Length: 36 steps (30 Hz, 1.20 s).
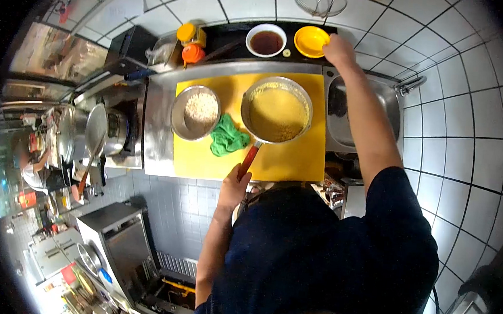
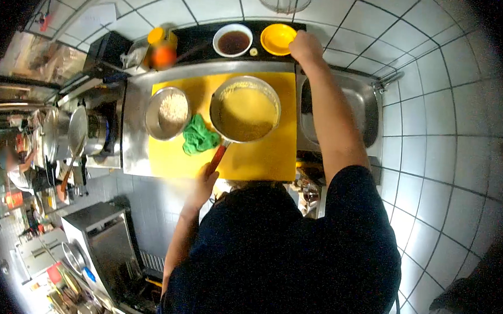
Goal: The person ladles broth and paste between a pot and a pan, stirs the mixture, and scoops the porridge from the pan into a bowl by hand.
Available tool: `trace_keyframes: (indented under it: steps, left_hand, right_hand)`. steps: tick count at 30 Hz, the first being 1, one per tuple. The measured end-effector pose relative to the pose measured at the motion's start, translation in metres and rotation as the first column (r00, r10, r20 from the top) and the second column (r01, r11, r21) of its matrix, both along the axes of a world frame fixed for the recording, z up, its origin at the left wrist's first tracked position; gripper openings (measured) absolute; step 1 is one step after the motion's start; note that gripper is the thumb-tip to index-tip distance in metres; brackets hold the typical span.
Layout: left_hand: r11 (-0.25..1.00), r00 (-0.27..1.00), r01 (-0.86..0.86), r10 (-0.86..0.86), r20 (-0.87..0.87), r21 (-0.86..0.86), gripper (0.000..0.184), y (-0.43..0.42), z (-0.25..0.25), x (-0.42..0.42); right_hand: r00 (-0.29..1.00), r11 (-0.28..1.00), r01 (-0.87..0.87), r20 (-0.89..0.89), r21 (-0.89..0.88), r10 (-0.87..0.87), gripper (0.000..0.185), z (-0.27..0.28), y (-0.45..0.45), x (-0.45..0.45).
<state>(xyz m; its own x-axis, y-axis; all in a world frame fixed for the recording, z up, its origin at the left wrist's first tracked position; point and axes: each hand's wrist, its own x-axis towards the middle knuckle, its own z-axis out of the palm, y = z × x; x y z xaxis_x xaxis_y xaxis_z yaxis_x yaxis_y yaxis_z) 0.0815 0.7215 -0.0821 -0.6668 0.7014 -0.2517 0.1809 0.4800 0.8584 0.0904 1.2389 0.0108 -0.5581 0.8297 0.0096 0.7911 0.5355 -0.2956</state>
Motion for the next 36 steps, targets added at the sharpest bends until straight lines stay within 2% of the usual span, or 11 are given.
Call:
trace_keyframes:
  steps: [2,5,9,11,14,17,21,27,30,33,36]
  left_hand:
    - [1.000,1.000,-0.021,0.022,0.006,-0.017,0.022,0.008,0.018,0.002]
    - [0.998,0.999,-0.031,0.032,0.009,-0.048,0.021,0.017,0.038,0.005]
    - [0.993,1.000,-0.006,0.004,-0.021,-0.117,0.020,0.017,0.039,0.004]
    - [0.985,0.999,0.006,-0.011,-0.033,-0.171,0.019,0.015,0.036,0.003]
    - [0.998,0.999,-0.040,0.042,0.030,-0.051,0.021,0.000,-0.007,0.003]
    - [0.993,0.994,-0.105,0.105,-0.008,0.047,0.025,0.006,0.005,0.010]
    - [0.979,0.998,0.003,-0.015,-0.055,-0.201,0.030,0.021,0.061,0.006]
    - [0.969,0.996,-0.008,-0.015,-0.089,-0.248,0.035,0.024,0.074,0.010]
    - [0.972,0.995,-0.009,-0.014,-0.096,-0.236,0.038,0.021,0.064,0.009]
    - [0.967,0.996,-0.001,-0.021,-0.084,-0.253,0.039,0.022,0.066,0.008]
    - [0.959,0.997,0.015,-0.037,-0.075,-0.282,0.037,0.025,0.074,0.007]
  right_hand:
    - [0.998,0.998,0.030,0.061,-0.062,-0.027,0.027,0.003,0.004,-0.007]
    - [1.000,0.998,0.009,0.023,-0.060,-0.008,0.024,0.002,0.009,-0.011]
    - [0.999,0.994,-0.033,0.031,-0.104,0.036,0.029,0.004,0.017,-0.015]
    - [0.996,0.972,0.002,-0.088,-0.233,-0.023,0.029,0.000,0.024,-0.019]
    - [0.974,0.923,-0.008,-0.212,-0.386,-0.080,0.030,0.005,0.024,-0.017]
    - [0.940,0.854,0.002,-0.290,-0.521,-0.179,0.027,0.012,0.014,-0.011]
    - [0.910,0.789,0.008,-0.323,-0.614,-0.260,0.025,0.009,0.016,-0.011]
    - [0.959,0.870,-0.048,-0.267,-0.490,-0.098,0.044,0.008,0.028,-0.016]
    - [0.961,0.955,0.014,-0.260,-0.296,-0.094,0.056,0.011,0.023,-0.023]
    - [0.956,0.993,-0.041,-0.295,-0.111,0.006,0.060,0.020,0.008,-0.019]
    - [0.950,0.997,-0.076,-0.305,-0.015,0.068,0.063,0.023,-0.004,-0.021]
